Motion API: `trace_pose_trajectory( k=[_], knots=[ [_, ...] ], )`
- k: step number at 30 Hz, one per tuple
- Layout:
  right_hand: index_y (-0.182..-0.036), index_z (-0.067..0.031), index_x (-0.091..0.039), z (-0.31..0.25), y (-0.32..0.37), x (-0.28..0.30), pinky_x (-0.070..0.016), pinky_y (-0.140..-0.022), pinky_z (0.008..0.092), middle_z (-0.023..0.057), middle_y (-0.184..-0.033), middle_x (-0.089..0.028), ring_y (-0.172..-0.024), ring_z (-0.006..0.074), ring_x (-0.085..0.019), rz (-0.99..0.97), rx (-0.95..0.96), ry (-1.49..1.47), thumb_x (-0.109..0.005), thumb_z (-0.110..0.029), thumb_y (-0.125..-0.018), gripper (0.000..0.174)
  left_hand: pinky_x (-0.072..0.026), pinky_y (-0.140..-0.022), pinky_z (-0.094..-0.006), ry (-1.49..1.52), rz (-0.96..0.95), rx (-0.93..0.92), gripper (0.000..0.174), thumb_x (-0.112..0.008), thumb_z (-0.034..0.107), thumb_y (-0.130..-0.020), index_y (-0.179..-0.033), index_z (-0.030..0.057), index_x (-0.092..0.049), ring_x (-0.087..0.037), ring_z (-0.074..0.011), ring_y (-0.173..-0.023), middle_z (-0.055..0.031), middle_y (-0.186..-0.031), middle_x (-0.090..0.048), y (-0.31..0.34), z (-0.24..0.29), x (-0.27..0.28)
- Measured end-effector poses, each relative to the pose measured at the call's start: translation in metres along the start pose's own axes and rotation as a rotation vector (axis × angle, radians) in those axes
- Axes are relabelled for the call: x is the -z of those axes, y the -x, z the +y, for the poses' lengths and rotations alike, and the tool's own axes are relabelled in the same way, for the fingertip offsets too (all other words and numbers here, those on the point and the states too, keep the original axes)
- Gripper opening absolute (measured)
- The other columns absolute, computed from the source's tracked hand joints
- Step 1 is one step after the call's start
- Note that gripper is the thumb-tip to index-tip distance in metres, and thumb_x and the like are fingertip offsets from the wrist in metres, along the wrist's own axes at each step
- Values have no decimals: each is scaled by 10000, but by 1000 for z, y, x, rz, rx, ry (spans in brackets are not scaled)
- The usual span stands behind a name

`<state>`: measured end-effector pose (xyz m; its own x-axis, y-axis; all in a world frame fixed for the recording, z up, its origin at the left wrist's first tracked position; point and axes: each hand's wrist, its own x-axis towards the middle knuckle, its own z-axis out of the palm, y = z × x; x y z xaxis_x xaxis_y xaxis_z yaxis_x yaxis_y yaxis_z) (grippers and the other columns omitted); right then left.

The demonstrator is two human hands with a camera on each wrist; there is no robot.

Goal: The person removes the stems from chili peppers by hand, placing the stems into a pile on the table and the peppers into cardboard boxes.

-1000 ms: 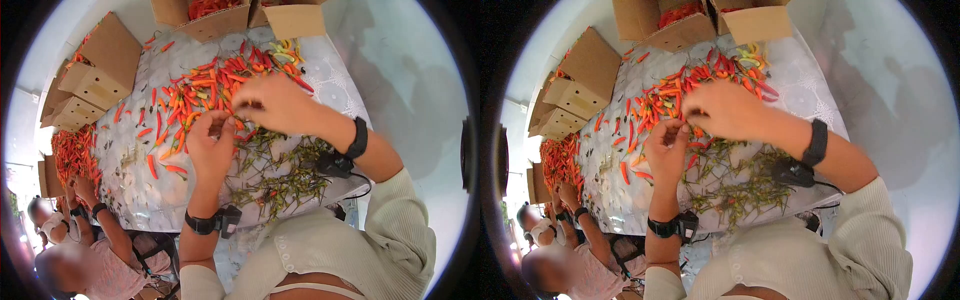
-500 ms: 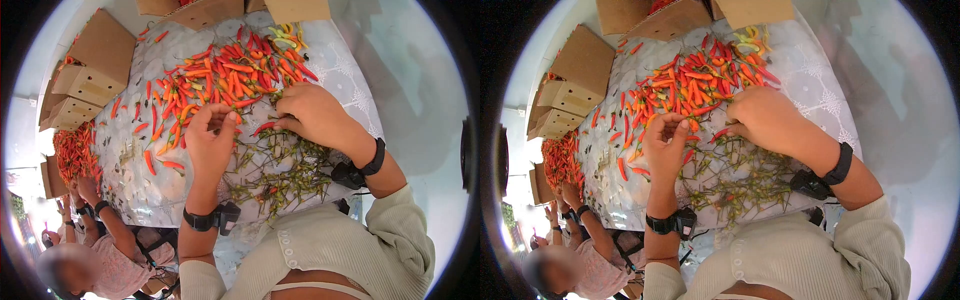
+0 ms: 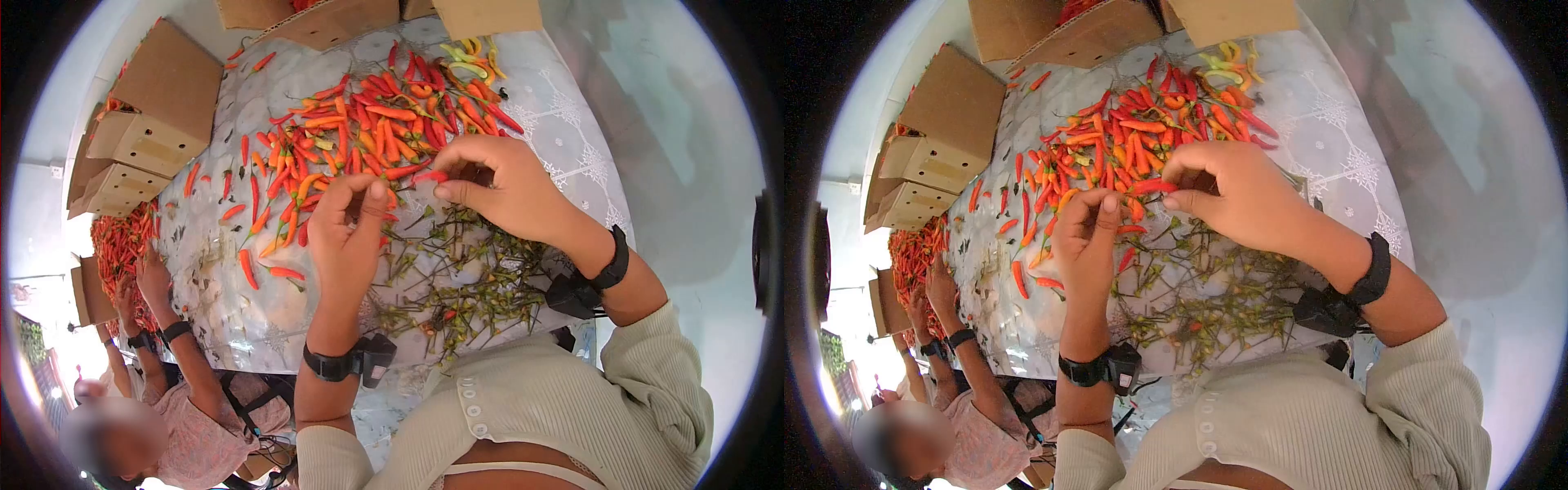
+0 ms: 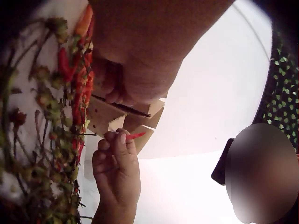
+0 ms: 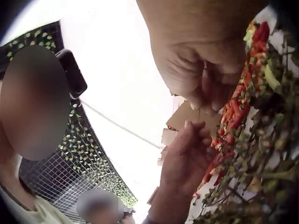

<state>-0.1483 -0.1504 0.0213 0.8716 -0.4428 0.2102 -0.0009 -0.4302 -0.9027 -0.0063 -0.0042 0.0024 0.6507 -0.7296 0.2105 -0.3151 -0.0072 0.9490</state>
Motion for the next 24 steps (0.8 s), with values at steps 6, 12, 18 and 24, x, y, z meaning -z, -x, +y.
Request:
trace_pose_trajectory(
  k=[6,12,18,24],
  knots=[
    [-905,-43,-598,1,3,-6,-439,-608,208,-7,-815,-573,-692,58,-541,6,-117,-333,-700,-76,-780,165,-439,-664,-215,173,-218,52,196,-585,185,-900,-918,-10,-594,-536,-70,-741,-7,-815,-576,4,6,-6],
    [-799,-50,-635,1,4,-9,-420,-594,208,-4,-770,-583,-676,69,-538,-6,5,-179,-751,-83,-722,143,-410,-609,-197,359,-358,175,142,-589,139,-888,-936,5,-594,-535,-66,-700,-9,-819,-589,6,14,-5],
    [-789,-47,-636,-3,6,-9,-427,-613,204,0,-768,-586,-690,73,-538,-64,21,-188,-756,-81,-717,144,-387,-598,-198,311,-363,117,110,-617,124,-865,-854,17,-595,-499,-61,-685,10,-770,-549,6,10,-4],
    [-844,-24,-616,1,9,-13,-436,-621,207,-3,-768,-587,-712,61,-536,-187,-161,-542,-724,-96,-771,148,-375,-590,-214,335,-452,-10,178,-646,173,-846,-787,25,-566,-468,-74,-666,10,-736,-521,4,3,1]
  ],
)
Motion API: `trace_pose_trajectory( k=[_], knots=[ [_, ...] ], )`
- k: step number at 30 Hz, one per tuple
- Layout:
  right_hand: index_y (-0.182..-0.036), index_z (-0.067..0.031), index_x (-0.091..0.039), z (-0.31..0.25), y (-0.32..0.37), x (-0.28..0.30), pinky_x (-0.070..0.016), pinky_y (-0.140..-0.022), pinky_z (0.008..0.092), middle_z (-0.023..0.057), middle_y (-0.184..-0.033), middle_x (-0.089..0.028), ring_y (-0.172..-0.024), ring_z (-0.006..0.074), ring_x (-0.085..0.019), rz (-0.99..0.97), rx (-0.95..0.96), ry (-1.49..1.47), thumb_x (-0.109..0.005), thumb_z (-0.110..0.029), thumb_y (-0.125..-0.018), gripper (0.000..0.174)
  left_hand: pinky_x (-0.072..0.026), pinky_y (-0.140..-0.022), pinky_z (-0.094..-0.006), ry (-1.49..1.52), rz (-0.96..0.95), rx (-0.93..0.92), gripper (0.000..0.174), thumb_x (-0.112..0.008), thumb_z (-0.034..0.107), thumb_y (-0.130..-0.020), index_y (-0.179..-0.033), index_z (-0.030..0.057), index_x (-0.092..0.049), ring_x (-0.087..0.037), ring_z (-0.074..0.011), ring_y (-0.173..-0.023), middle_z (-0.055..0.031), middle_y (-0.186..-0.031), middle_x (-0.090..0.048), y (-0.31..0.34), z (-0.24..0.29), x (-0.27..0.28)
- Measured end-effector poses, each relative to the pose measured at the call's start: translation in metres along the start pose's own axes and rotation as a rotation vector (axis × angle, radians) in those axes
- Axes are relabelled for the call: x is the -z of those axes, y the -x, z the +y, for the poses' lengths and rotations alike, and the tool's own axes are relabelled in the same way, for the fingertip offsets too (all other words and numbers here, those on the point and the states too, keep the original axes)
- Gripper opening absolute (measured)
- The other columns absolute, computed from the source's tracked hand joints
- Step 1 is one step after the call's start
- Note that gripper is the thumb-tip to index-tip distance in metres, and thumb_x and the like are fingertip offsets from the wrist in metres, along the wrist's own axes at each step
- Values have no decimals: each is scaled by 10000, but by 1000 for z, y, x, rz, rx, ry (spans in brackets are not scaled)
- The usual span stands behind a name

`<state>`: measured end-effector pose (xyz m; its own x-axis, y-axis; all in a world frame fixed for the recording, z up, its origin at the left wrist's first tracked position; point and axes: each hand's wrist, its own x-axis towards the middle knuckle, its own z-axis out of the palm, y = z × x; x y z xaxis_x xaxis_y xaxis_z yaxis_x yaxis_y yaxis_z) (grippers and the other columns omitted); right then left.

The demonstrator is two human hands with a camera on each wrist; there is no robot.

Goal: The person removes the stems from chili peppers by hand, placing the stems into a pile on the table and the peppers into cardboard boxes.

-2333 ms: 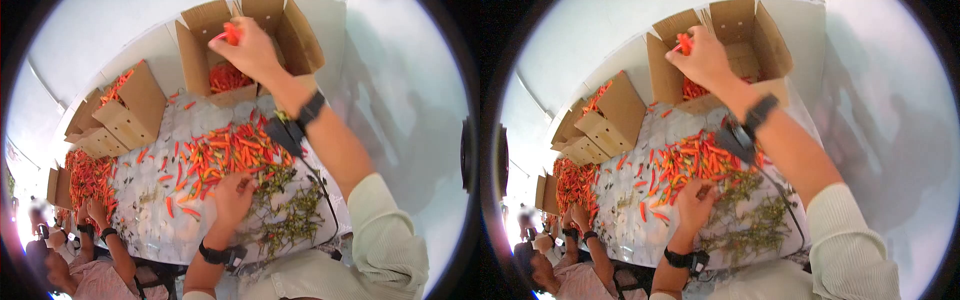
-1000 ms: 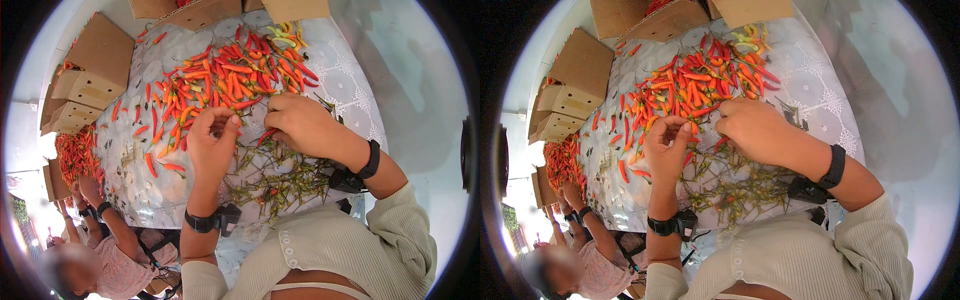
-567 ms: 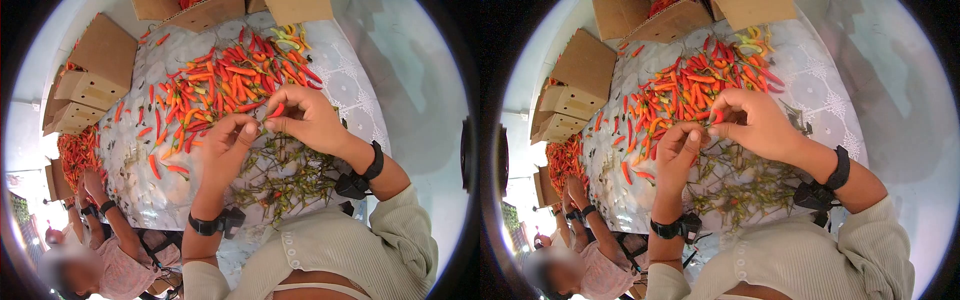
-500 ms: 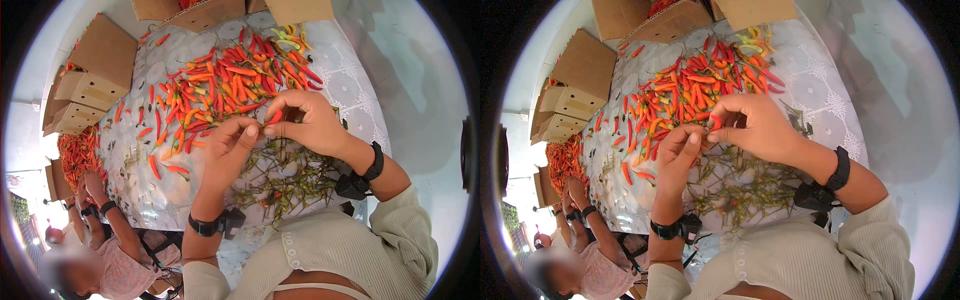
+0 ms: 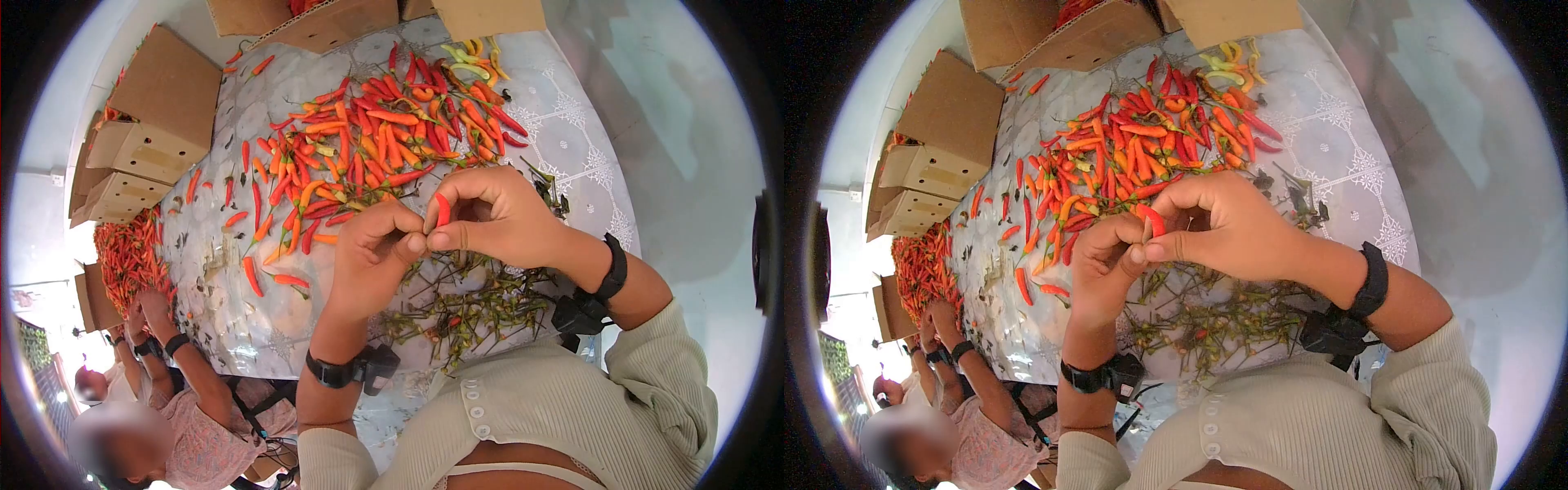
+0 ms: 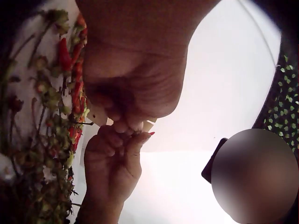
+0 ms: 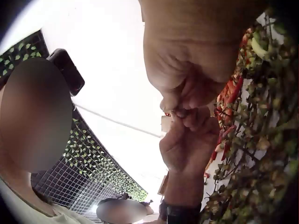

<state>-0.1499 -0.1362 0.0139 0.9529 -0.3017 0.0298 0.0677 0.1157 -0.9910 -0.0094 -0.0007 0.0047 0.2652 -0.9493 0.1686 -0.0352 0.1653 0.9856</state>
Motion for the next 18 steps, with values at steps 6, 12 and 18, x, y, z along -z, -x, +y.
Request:
trace_pose_trajectory(
  k=[6,12,18],
  knots=[
    [-861,-31,-595,-5,-1,4,-435,-613,206,10,-807,-585,-711,68,-545,-133,-128,-234,-652,-179,-845,160,-390,-597,-233,48,-59,-56,137,-636,114,-847,-782,12,-571,-483,-84,-671,-10,-731,-519,-1,2,1],
    [-925,-47,-571,-1,-11,22,-436,-580,202,33,-845,-580,-686,84,-551,172,-119,-585,-553,-186,-891,145,-401,-606,-221,13,-101,65,85,-633,68,-821,-794,12,-575,-497,-81,-683,-8,-751,-532,1,7,6],
    [-918,-39,-598,4,-17,53,-435,-581,232,33,-789,-582,-669,100,-547,377,34,1,-579,-142,-844,128,-418,-639,-211,-158,-130,68,98,-656,47,-757,-828,28,-591,-523,-82,-714,-12,-779,-559,-2,6,-10]
  ],
)
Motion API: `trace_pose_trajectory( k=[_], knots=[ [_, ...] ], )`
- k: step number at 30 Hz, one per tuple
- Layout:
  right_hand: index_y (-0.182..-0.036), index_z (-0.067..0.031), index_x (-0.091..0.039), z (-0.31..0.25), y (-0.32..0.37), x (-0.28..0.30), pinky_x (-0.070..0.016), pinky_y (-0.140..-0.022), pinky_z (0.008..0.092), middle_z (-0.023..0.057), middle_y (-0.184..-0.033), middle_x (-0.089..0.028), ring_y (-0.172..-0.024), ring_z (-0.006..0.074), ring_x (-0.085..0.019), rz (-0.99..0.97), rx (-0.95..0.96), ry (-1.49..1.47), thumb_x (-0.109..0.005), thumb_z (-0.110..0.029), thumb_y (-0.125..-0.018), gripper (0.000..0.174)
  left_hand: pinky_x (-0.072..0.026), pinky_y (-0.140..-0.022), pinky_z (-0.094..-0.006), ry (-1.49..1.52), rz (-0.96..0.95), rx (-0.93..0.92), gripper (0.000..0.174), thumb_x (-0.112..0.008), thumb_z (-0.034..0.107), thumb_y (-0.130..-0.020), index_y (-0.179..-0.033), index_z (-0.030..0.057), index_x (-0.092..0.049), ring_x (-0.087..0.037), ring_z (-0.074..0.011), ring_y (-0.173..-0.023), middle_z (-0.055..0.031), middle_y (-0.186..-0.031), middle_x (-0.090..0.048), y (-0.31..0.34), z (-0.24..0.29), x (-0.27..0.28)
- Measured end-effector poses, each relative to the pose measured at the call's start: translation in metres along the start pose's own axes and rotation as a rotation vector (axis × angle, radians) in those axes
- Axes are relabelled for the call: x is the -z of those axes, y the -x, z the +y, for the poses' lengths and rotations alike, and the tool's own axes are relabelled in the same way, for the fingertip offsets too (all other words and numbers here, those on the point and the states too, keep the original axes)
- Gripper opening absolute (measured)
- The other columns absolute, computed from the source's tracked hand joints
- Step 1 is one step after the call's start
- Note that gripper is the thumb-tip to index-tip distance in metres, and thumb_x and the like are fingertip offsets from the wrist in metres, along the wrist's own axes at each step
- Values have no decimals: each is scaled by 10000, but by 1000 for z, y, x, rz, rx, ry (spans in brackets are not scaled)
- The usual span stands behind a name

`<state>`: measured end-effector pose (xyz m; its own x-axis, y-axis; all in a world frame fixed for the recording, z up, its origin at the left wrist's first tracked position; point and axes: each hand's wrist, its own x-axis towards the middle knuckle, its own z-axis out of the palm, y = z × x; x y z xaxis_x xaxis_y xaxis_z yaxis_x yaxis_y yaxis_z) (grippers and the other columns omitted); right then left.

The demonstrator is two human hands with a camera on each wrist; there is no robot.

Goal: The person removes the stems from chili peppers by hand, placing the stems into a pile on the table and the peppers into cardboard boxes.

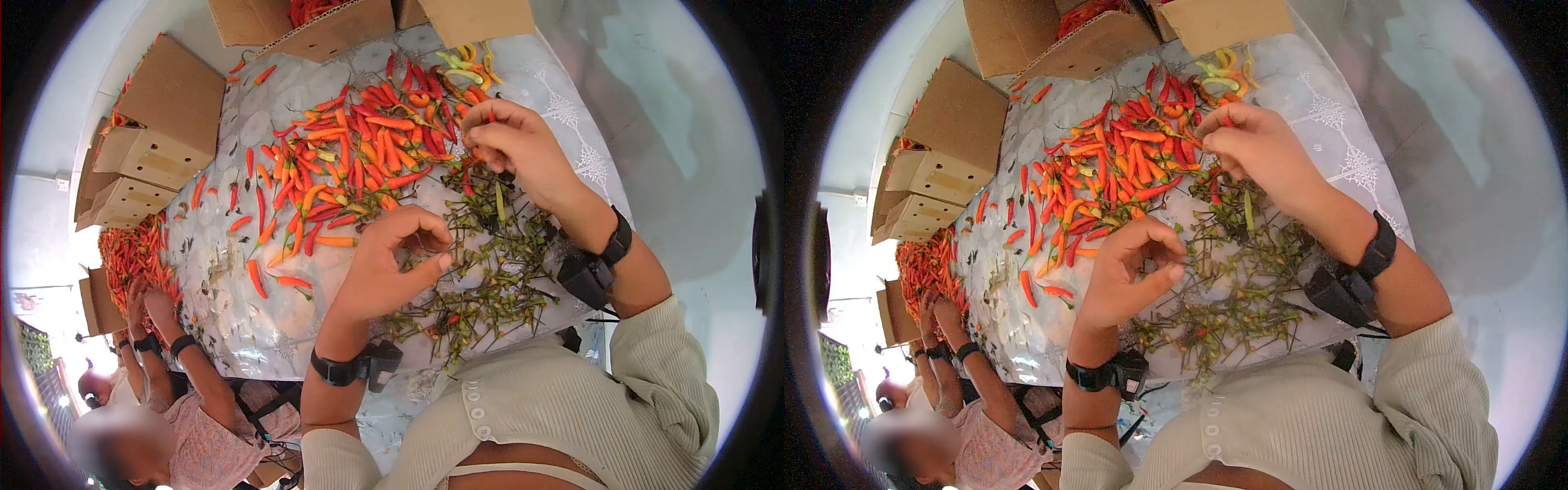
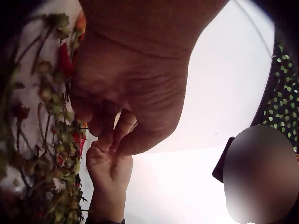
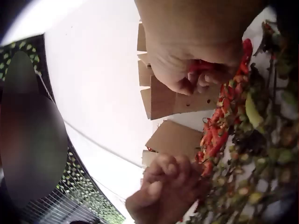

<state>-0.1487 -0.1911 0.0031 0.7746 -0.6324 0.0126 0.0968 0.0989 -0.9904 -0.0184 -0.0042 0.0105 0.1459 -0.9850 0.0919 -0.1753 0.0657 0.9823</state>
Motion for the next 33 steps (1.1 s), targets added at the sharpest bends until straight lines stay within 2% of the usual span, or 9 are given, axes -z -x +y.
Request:
trace_pose_trajectory(
  k=[2,5,9,12,15,21,27,30,33],
  knots=[
    [-898,-40,-616,10,-4,1,-437,-579,248,36,-757,-577,-664,107,-547,57,214,500,-615,-161,-823,142,-413,-651,-213,-51,-13,-30,118,-657,38,-760,-854,29,-588,-517,-82,-733,-13,-804,-553,-1,-2,-1],
    [-884,-48,-633,10,-1,-10,-445,-594,269,60,-730,-570,-655,136,-552,80,292,772,-664,-187,-787,172,-397,-666,-216,-42,-21,-4,124,-647,26,-785,-888,24,-578,-500,-79,-769,-13,-846,-538,1,-4,1],
    [-927,-70,-639,12,-2,-12,-468,-654,350,118,-795,-595,-708,258,-585,44,430,1111,-715,-284,-737,296,-391,-658,-212,-48,-7,46,100,-656,36,-788,-859,25,-586,-494,-69,-756,-3,-828,-541,2,-2,2],
    [-935,-78,-640,15,-2,-12,-471,-671,376,119,-847,-598,-765,291,-586,0,452,1163,-719,-301,-724,317,-388,-650,-209,-55,6,44,93,-659,39,-787,-846,24,-587,-492,-64,-746,5,-810,-540,2,-1,1],
    [-943,-83,-641,7,-1,-21,-471,-680,380,117,-865,-594,-800,302,-580,110,374,1092,-715,-276,-721,304,-389,-642,-209,-67,14,44,92,-659,43,-788,-842,23,-588,-493,-62,-738,7,-805,-541,2,-1,0],
    [-914,-100,-644,21,-8,-20,-475,-694,395,97,-840,-598,-813,297,-588,-38,504,1063,-652,-218,-762,193,-398,-636,-210,-64,34,55,88,-656,51,-797,-847,21,-590,-505,-61,-718,5,-795,-546,1,-3,0],
    [-861,-87,-649,20,-4,-16,-476,-689,391,100,-821,-628,-802,297,-596,56,575,971,-614,-118,-758,113,-412,-637,-210,-52,73,53,88,-655,50,-809,-857,19,-588,-509,-58,-711,4,-797,-558,1,-9,1],
    [-863,-87,-653,10,1,-20,-474,-652,370,102,-800,-629,-741,287,-600,146,573,841,-626,-102,-761,106,-423,-617,-205,22,155,62,105,-663,79,-809,-862,21,-593,-526,-60,-700,-2,-793,-570,1,-7,-1],
    [-876,-80,-659,0,7,-23,-448,-578,297,61,-765,-630,-627,188,-576,145,483,583,-648,-105,-771,108,-430,-621,-204,19,288,-13,168,-668,92,-812,-934,23,-575,-533,-66,-720,-11,-819,-569,0,-7,0]
  ],
)
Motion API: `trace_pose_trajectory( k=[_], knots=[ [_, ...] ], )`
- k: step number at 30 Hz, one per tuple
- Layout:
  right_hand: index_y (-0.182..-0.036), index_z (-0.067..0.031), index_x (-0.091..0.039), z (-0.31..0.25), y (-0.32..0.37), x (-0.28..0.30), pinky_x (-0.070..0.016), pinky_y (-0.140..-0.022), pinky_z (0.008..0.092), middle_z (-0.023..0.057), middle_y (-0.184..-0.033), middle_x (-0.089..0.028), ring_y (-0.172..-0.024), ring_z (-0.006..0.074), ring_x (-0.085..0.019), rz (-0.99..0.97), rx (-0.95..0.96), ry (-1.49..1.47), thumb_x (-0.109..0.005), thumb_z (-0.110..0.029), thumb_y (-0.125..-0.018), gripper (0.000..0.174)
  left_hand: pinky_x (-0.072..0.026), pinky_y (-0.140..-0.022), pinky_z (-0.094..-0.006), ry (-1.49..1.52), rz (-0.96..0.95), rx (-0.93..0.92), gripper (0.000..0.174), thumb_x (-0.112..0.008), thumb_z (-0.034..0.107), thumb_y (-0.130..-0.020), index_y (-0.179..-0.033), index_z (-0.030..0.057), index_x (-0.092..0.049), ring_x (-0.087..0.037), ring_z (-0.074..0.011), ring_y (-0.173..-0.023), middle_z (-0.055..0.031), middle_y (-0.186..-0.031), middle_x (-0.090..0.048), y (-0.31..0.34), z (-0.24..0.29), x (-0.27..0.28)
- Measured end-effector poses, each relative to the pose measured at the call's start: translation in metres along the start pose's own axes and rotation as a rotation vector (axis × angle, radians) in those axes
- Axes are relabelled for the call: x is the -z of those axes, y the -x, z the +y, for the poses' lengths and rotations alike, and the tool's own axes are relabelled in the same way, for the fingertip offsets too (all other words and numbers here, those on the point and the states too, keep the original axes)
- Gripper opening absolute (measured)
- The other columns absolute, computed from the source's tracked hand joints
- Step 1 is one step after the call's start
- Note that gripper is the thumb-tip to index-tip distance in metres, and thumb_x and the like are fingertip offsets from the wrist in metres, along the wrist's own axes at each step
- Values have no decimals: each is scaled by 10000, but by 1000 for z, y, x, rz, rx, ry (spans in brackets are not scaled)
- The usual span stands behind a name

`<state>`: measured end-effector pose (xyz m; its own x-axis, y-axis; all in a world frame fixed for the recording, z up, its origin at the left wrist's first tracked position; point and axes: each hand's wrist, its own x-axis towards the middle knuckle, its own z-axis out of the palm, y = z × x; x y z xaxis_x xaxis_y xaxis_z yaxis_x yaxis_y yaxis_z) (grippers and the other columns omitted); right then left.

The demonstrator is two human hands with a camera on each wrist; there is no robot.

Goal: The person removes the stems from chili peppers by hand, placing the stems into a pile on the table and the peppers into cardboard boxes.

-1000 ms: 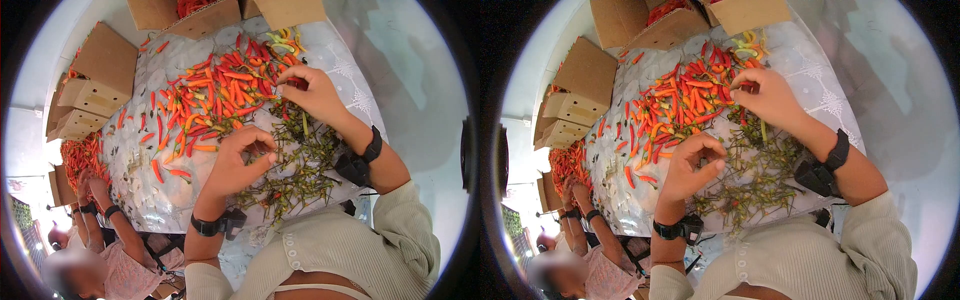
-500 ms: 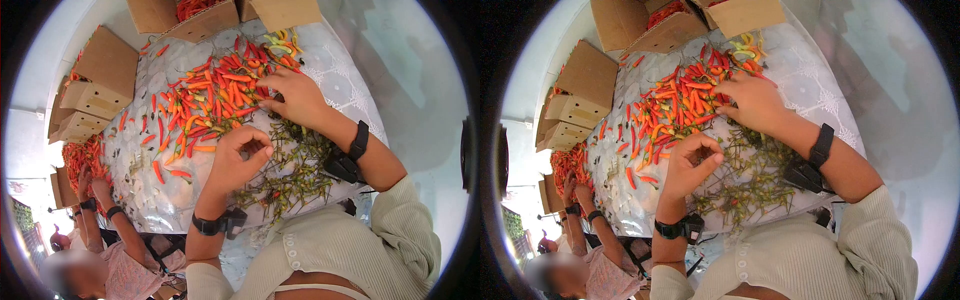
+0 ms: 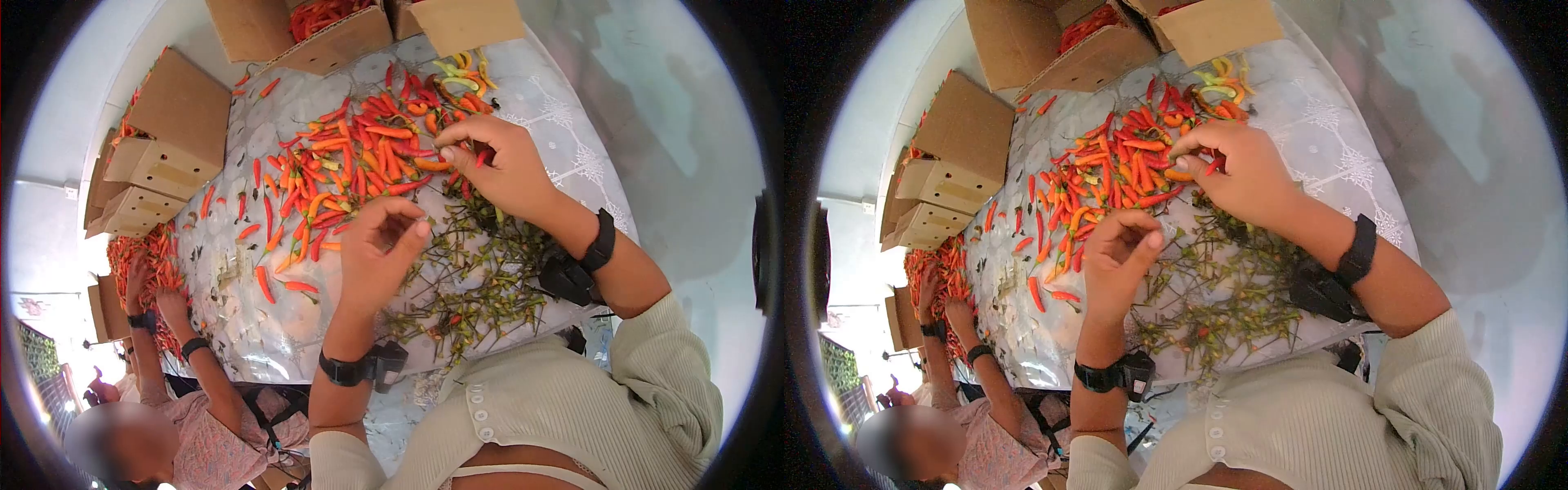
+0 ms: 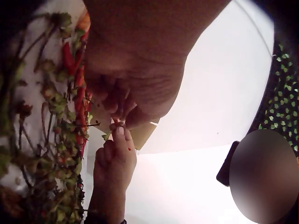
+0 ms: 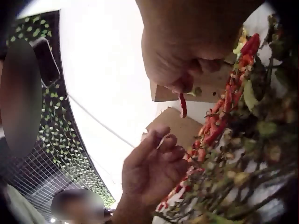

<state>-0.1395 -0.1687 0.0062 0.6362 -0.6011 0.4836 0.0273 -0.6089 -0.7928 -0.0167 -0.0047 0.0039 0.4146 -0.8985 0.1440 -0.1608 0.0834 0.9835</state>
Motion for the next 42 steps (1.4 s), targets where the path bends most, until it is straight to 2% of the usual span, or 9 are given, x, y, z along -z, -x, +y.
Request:
trace_pose_trajectory(
  k=[3,6,18,24,27,30,34,37,42],
  knots=[
    [-881,-70,-664,-5,1,6,-397,-535,222,-5,-742,-614,-583,61,-498,-133,-150,-257,-654,-115,-790,102,-435,-648,-207,62,185,9,271,-674,90,-812,-1033,23,-531,-532,-78,-757,-26,-861,-557,-2,3,0],
    [-907,-12,-643,-7,-2,14,-409,-595,191,0,-821,-608,-677,34,-515,-298,-256,-375,-650,-116,-830,130,-438,-671,-209,146,263,50,347,-680,96,-812,-1093,24,-489,-532,-86,-779,-33,-884,-546,-4,10,0],
    [-984,-17,-644,-4,3,4,-457,-722,223,16,-834,-643,-795,99,-595,-273,-304,-631,-700,-192,-804,258,-469,-655,-213,136,217,24,202,-642,30,-832,-1006,-2,-543,-571,-101,-755,-50,-877,-597,0,8,-1],
    [-998,-31,-642,-4,10,-5,-448,-663,218,23,-880,-630,-751,51,-539,-461,-177,-518,-650,-201,-849,226,-496,-644,-227,143,85,89,195,-630,50,-846,-1014,-18,-559,-603,-115,-740,-63,-859,-617,0,14,-3],
    [-895,-42,-625,-8,8,0,-452,-637,222,19,-753,-621,-696,69,-562,-411,-436,-460,-582,-323,-892,285,-450,-575,-200,113,33,103,201,-624,114,-860,-1017,3,-569,-596,-99,-693,-64,-845,-628,2,14,-4],
    [-865,-64,-574,2,-6,13,-474,-607,249,27,-740,-598,-671,92,-564,-254,-579,-959,-476,-378,-936,337,-423,-539,-188,76,21,102,216,-627,156,-864,-1018,13,-575,-585,-88,-661,-48,-814,-619,4,13,-3],
    [-915,-61,-528,7,-14,26,-503,-598,245,49,-795,-586,-708,125,-591,41,-712,-1004,-439,-340,-947,295,-420,-537,-192,20,46,95,216,-636,157,-857,-1004,9,-580,-578,-88,-651,-23,-774,-594,2,12,-2],
    [-872,-41,-543,10,-19,38,-457,-592,261,22,-724,-515,-678,126,-546,-140,-747,-655,-474,-262,-936,241,-423,-543,-193,16,38,111,193,-642,151,-852,-970,6,-592,-579,-89,-659,-24,-786,-600,2,8,-1],
    [-859,-41,-600,21,-9,26,-460,-628,338,66,-738,-522,-740,216,-571,-335,-196,217,-595,-163,-832,125,-427,-558,-194,-8,22,98,162,-650,145,-845,-923,10,-606,-573,-85,-669,-19,-791,-602,1,2,1]
  ],
)
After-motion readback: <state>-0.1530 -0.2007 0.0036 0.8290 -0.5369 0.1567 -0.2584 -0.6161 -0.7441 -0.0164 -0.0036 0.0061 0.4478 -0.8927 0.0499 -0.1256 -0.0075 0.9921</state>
